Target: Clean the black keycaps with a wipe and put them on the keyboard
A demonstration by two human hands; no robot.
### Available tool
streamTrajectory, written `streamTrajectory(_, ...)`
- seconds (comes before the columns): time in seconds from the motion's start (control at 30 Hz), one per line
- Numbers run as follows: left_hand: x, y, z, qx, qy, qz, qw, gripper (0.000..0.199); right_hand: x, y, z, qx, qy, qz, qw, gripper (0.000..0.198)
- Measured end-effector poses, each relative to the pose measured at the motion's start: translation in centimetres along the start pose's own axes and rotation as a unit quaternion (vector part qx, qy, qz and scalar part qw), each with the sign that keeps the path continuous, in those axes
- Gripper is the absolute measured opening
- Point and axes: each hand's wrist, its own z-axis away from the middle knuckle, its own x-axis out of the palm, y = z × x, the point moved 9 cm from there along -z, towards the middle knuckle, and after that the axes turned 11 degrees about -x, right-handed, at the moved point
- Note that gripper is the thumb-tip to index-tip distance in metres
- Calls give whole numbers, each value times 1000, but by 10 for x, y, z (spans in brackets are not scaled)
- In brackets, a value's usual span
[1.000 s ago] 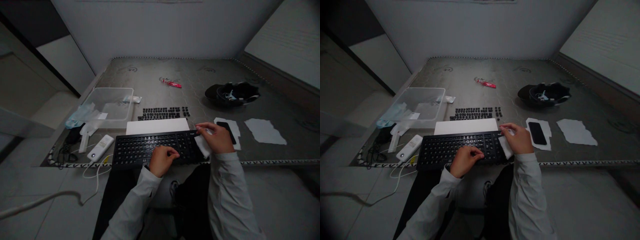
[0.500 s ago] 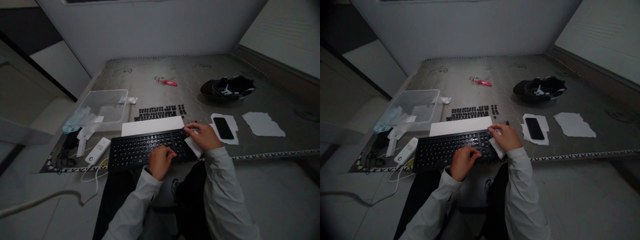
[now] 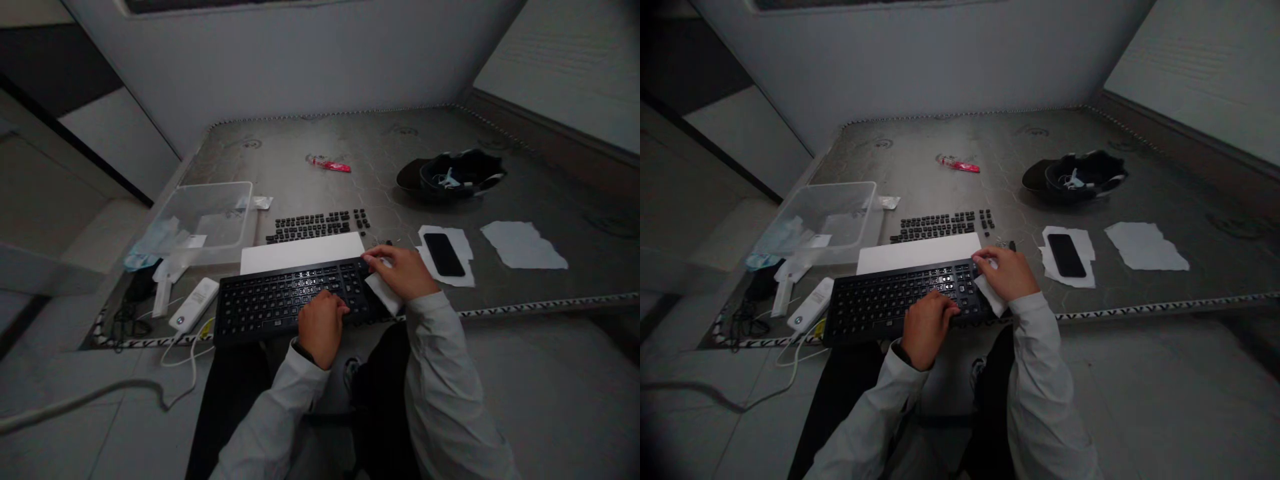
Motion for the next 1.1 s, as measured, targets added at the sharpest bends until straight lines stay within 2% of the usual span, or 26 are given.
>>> streamTrajectory(0.43, 2, 4, -3, 0, 10, -29, 1000, 13, 0, -9, -3, -4, -5, -2, 1000, 20)
streamTrajectory(0.57, 4, 2, -9, -5, -10, -14, 1000, 6, -1, -9, -3, -12, 3, -4, 1000, 20)
streamTrajectory(0.87, 8, 6, -14, 1, -35, -43, 998, 7, 10, -13, -4, -21, -16, -28, 999, 19)
streamTrajectory(1.0, 7, 0, -14, 1, -12, 10, 1000, 5, 16, -13, -4, -25, -24, -29, 999, 19)
streamTrajectory(1.1, 2, -7, -12, 10, -9, 109, 994, 8, 17, -15, -5, -24, -22, -63, 998, 20)
